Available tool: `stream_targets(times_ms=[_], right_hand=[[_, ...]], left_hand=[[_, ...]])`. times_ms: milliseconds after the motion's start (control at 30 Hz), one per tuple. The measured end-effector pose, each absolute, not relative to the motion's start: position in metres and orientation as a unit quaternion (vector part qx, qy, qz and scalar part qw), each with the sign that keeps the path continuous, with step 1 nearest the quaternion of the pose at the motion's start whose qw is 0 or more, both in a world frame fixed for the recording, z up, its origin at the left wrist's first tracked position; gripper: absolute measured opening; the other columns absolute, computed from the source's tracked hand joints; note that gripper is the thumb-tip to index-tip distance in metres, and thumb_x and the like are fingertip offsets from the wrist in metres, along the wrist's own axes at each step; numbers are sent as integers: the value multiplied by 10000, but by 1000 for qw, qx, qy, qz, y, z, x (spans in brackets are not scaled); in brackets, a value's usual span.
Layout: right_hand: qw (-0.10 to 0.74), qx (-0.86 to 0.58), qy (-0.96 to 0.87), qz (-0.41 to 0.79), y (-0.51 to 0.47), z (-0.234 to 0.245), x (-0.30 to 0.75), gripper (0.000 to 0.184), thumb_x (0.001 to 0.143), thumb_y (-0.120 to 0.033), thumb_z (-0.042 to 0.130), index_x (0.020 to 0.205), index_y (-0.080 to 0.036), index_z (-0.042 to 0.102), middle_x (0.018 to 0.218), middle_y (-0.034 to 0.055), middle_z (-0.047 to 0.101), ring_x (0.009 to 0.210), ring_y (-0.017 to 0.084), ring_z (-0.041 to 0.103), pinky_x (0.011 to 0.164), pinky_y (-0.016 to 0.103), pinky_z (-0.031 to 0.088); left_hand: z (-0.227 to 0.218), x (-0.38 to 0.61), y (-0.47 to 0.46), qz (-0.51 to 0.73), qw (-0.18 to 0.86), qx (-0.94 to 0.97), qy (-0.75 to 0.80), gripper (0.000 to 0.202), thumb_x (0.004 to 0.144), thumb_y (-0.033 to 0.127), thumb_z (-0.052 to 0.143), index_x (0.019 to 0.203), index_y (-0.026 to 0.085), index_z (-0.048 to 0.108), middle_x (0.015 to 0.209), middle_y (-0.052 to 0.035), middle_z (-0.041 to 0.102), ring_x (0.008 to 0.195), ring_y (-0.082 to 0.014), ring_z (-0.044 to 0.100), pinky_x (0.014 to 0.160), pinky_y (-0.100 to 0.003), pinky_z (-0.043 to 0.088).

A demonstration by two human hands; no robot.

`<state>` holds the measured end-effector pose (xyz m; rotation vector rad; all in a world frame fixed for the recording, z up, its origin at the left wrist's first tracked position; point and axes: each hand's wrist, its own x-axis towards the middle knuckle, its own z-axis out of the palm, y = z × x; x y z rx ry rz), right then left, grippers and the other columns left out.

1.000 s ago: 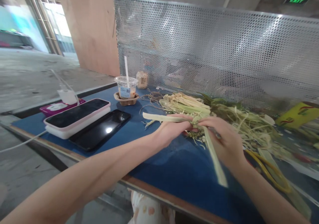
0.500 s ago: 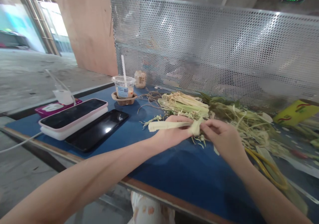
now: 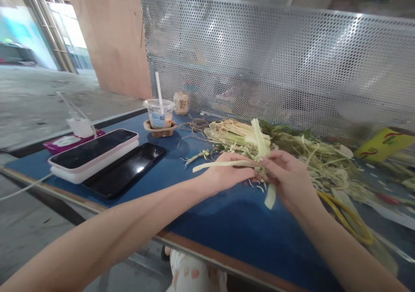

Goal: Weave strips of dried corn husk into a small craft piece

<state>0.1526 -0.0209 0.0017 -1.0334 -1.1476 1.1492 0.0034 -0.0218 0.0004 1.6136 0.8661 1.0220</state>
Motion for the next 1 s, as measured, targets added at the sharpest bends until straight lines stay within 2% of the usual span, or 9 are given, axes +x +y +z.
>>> stream_targets(times_ms=[100, 233, 467, 667, 767, 833, 900, 1000], right_hand=[[616, -417, -481, 463, -21, 1, 150, 351, 500, -274, 785, 659, -175, 489, 541, -65, 503, 385, 30, 376, 354, 173, 281], [627, -411, -486, 450, -22, -1, 150, 373, 511, -270, 776, 642, -183, 438, 581, -58, 516, 396, 35, 391, 346, 171, 288], [619, -429, -550, 360, -24, 1, 153, 340, 578, -240, 735, 802, -223, 480, 765, -14, 591, 494, 87, 498, 360, 186, 355], [566, -450, -653, 224, -31, 5, 155, 102, 699, -281, 639, 752, -203, 600, 731, 10, 616, 588, 124, 566, 482, 227, 468], [519, -430, -724, 148, -34, 6, 157, 109, 736, -265, 600, 821, -205, 632, 817, 30, 631, 680, 151, 588, 547, 251, 488], [475, -415, -766, 118, -35, 8, 159, 116, 749, -243, 586, 852, -204, 623, 790, 24, 626, 665, 144, 588, 571, 255, 490], [445, -399, -796, 94, -34, 10, 161, 93, 761, -223, 574, 845, -205, 608, 759, 17, 618, 637, 133, 585, 582, 253, 489], [445, -360, -819, 33, -33, 12, 163, 58, 767, -198, 567, 785, -216, 620, 791, 27, 637, 721, 152, 600, 659, 278, 492]], left_hand=[[3, 6, -23, 417, 596, 608, 317, 111, 678, 161, 573, 720, 111, 663, 677, -26, 627, 580, -91, 537, 543, -205, 423], [3, 8, -23, 399, 663, 565, 287, 84, 679, 153, 593, 704, 118, 665, 688, -23, 635, 613, -91, 549, 555, -208, 414], [3, 10, -22, 398, 721, 480, 302, 121, 743, 168, 563, 682, 101, 644, 651, -36, 644, 570, -79, 559, 562, -217, 394], [3, 8, -22, 400, 713, 492, 299, 140, 734, 210, 603, 667, 94, 641, 653, -36, 638, 575, -78, 554, 565, -220, 387], [5, 8, -22, 396, 729, 467, 306, 118, 740, 159, 585, 652, 95, 630, 631, -24, 621, 553, -62, 534, 553, -211, 368], [6, 8, -23, 382, 743, 451, 314, 150, 758, 115, 538, 630, 91, 614, 605, -17, 603, 541, -52, 520, 549, -205, 357], [6, 8, -22, 373, 752, 441, 315, 166, 762, 92, 510, 625, 90, 603, 585, -11, 586, 534, -47, 506, 543, -200, 347], [5, 7, -21, 394, 757, 438, 281, 99, 713, 86, 560, 624, 102, 601, 570, 9, 563, 537, -46, 474, 524, -193, 325]])
